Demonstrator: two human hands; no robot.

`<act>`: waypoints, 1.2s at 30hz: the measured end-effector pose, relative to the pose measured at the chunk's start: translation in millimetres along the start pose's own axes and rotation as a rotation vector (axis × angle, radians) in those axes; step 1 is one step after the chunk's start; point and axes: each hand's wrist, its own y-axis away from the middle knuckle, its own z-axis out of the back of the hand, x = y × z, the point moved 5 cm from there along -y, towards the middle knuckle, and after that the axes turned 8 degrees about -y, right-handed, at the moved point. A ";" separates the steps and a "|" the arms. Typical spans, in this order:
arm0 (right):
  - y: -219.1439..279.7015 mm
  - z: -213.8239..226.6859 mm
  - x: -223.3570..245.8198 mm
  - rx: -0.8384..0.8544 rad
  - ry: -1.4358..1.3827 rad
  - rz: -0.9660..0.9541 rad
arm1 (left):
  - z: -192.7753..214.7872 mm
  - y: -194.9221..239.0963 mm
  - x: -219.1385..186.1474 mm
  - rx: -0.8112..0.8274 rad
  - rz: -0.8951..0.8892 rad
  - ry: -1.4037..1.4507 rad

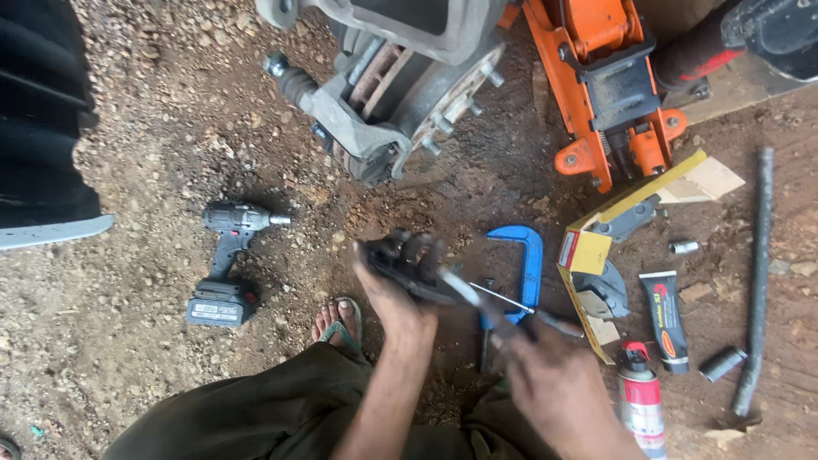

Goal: The person sprays lubricant onto the brake caliper bolts and then uses a screwdriver to scrape and clean the surface of a brake pad held in a blue clamp. The person works on the brake assembly of a white car lifted by a jack.

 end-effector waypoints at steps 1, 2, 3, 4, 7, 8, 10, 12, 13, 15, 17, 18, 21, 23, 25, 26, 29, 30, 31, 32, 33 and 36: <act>-2.9 -0.8 -15.3 -0.063 -0.208 -0.116 | 2.6 -1.5 -0.3 -0.048 0.009 -0.042; -4.6 -3.0 -31.2 -0.128 -0.415 -0.233 | 5.4 -3.0 -0.4 -0.096 0.018 -0.084; -13.4 -6.1 -28.7 -0.125 -0.415 -0.240 | 13.7 -6.1 7.5 -0.099 0.023 -0.087; -19.6 -17.1 -33.3 0.006 -0.457 -0.421 | 19.0 -9.0 15.6 -0.053 0.027 -0.130; -36.6 -63.4 -51.9 0.074 -0.568 -0.585 | 21.1 -14.4 43.2 -0.117 0.083 -0.280; -41.4 -80.4 -58.0 0.014 -0.634 -0.557 | 24.5 -13.0 52.8 -0.232 0.129 -0.382; -38.8 -115.0 -69.8 -0.120 -0.657 -0.457 | 61.9 -33.0 85.4 -0.205 0.126 -0.389; -33.4 -130.0 -72.3 -0.245 -0.684 -0.364 | 75.7 -38.1 100.8 -0.189 0.126 -0.405; -30.9 -126.5 -71.5 -0.326 -0.681 -0.333 | 68.8 -34.9 103.8 -0.166 0.187 -0.445; -26.8 -125.9 -71.7 -0.404 -0.681 -0.304 | 66.0 -26.9 109.0 -0.148 0.248 -0.488; -24.0 -125.0 -71.3 -0.480 -0.662 -0.221 | 64.7 -13.8 126.8 -0.010 0.492 -0.187; -20.0 -123.5 -71.2 -0.481 -0.663 -0.225 | 62.8 -15.5 120.6 -0.011 0.494 -0.191; -10.1 -124.9 -79.7 -0.513 -0.690 -0.167 | 58.5 -14.8 112.1 -0.107 0.629 -0.146; -5.1 -133.9 -85.3 -0.593 -0.560 0.015 | 45.4 -9.5 105.7 0.072 0.730 -0.074; -1.9 -125.9 -89.6 -0.628 -0.451 0.053 | 28.3 8.8 95.1 0.096 0.767 -0.042; -1.3 -120.7 -90.7 -0.663 -0.340 0.087 | 18.0 17.9 90.2 0.122 0.805 -0.011; 11.5 -119.5 -102.8 -0.677 -0.265 0.128 | 12.8 23.5 89.2 0.421 0.714 0.027; 7.4 -106.6 -98.4 -0.677 -0.263 0.132 | 12.2 25.8 91.2 0.423 0.712 0.030; 3.3 -94.6 -94.1 -0.659 -0.290 0.130 | 10.3 26.7 90.1 0.429 0.651 0.096; -0.7 -82.7 -89.8 -0.640 -0.317 0.128 | 8.8 27.7 88.9 0.435 0.590 0.161; -3.6 -71.3 -78.6 -0.641 -0.317 0.130 | 2.5 30.9 87.3 0.436 0.588 0.161; -1.7 -50.6 -56.9 -0.594 -0.432 0.061 | 9.1 20.4 76.7 0.095 0.478 0.235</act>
